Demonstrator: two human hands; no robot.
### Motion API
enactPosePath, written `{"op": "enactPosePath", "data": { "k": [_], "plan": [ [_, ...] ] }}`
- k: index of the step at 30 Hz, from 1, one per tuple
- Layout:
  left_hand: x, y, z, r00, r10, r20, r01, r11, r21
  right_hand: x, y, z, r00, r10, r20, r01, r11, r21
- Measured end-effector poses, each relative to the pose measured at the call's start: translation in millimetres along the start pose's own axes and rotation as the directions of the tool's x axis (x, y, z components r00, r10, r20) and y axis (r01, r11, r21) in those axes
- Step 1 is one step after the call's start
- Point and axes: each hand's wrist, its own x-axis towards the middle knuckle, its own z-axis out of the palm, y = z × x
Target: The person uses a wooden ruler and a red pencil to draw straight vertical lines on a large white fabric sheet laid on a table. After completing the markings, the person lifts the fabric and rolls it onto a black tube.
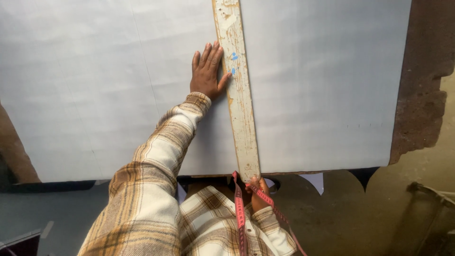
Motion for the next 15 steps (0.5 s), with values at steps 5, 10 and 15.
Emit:
{"op": "enactPosePath", "data": {
  "k": [5, 10, 15],
  "plan": [
    [3, 0, 0, 1.0, -0.012, -0.023, 0.012, 1.0, -0.014, 5, -6, 0, 0.995, 0.092, -0.029, -0.094, 0.991, -0.092],
    [-7, -5, 9, 0.997, -0.031, 0.074, 0.031, 1.0, -0.002, -7, 0, -2, 0.995, 0.065, -0.069, -0.074, 0.988, -0.134],
    [-1, -16, 23, 0.999, -0.011, -0.046, 0.011, 1.0, 0.005, -20, -29, 13, 0.998, -0.056, -0.015, 0.053, 0.986, -0.159]
  ]
}}
